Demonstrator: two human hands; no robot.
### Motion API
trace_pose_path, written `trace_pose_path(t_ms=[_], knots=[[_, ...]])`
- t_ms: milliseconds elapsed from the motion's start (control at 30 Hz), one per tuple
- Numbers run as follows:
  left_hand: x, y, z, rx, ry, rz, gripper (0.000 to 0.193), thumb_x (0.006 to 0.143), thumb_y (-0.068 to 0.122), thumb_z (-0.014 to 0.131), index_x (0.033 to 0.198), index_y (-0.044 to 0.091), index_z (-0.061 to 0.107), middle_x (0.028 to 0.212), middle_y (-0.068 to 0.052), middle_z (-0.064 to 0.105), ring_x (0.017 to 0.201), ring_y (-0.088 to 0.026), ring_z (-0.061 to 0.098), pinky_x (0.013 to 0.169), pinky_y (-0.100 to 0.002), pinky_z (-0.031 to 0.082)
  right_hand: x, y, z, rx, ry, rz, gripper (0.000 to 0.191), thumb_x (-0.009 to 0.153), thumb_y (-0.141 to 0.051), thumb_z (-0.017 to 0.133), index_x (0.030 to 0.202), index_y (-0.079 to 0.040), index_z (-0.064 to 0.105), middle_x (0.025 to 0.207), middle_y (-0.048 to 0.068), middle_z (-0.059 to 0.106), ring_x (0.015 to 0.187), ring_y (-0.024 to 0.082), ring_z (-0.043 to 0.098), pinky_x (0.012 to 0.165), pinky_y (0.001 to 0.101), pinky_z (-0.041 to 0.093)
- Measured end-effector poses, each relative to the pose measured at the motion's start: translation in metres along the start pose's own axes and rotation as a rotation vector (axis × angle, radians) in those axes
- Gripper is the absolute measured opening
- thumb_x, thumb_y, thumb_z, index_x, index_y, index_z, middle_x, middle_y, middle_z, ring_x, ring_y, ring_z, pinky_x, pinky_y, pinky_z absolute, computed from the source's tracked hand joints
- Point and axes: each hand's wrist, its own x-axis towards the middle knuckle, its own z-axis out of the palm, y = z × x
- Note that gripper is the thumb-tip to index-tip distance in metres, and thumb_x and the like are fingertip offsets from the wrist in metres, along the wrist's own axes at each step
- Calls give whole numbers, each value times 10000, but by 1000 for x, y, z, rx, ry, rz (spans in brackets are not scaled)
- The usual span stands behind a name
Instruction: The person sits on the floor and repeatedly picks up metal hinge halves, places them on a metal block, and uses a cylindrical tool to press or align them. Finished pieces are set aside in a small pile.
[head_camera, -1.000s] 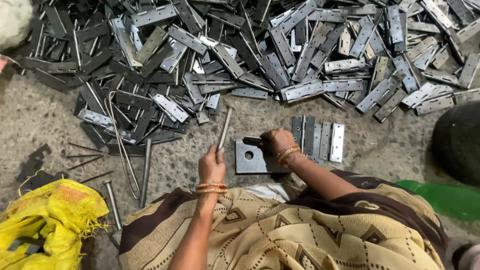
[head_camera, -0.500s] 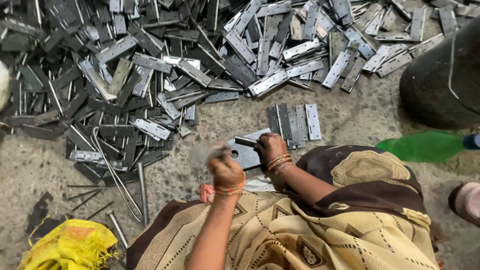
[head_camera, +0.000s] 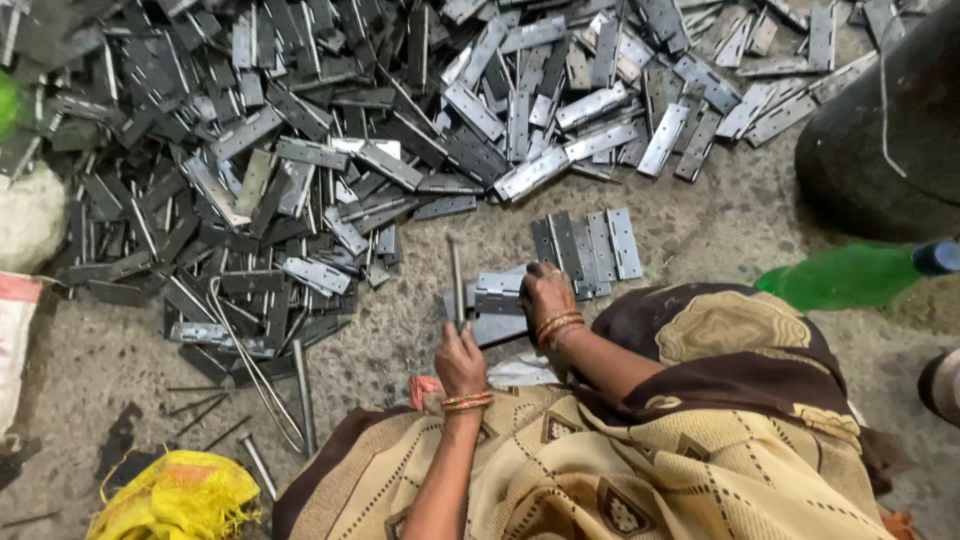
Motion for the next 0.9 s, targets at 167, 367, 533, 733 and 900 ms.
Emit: trace_pose_path(t_ms=[167, 367, 533, 733, 900], knots=[[-15, 24, -1, -67, -62, -7, 321, 1019, 245, 482, 1238, 17, 535, 684, -207, 671, 573, -396, 686, 508, -485, 526, 3, 7, 4, -8, -144, 165, 391, 720, -247, 889, 1017, -106, 677, 1150, 129, 663, 1061, 377, 636, 922, 494, 481], [-7, 13, 27, 232, -250, -6, 299, 1034, 347, 549, 1057, 58, 619, 729, -234, 693, 720, -440, 697, 638, -545, 539, 10, 15, 11, -104, -180, 242, 759, 654, -311, 933, 1275, -125, 538, 1147, 156, 659, 1031, 390, 653, 912, 510, 477], [11, -1, 15, 38, -372, -192, 332, 1027, 372, 561, 989, 60, 664, 715, -191, 701, 659, -365, 712, 605, -486, 571, 11, 29, 5, -152, -328, 295, 748, 655, -422, 954, 1202, -71, 585, 1092, 166, 712, 1042, 378, 678, 902, 513, 507], [8, 29, -66, -154, -69, 107, 228, 1036, 239, 551, 1056, 31, 640, 643, -145, 638, 518, -360, 634, 456, -473, 473, 18, 51, -7, -135, -462, 645, 751, 560, -595, 964, 1030, -44, 764, 1044, 183, 749, 990, 334, 733, 838, 439, 581], [-10, 48, -89, -215, 84, 337, 245, 1003, 209, 577, 1094, -17, 601, 701, -187, 639, 548, -363, 650, 488, -470, 479, 24, 49, -20, -81, -567, 692, 842, 532, -654, 939, 1071, -26, 780, 1102, 182, 765, 1027, 319, 743, 891, 419, 582]])
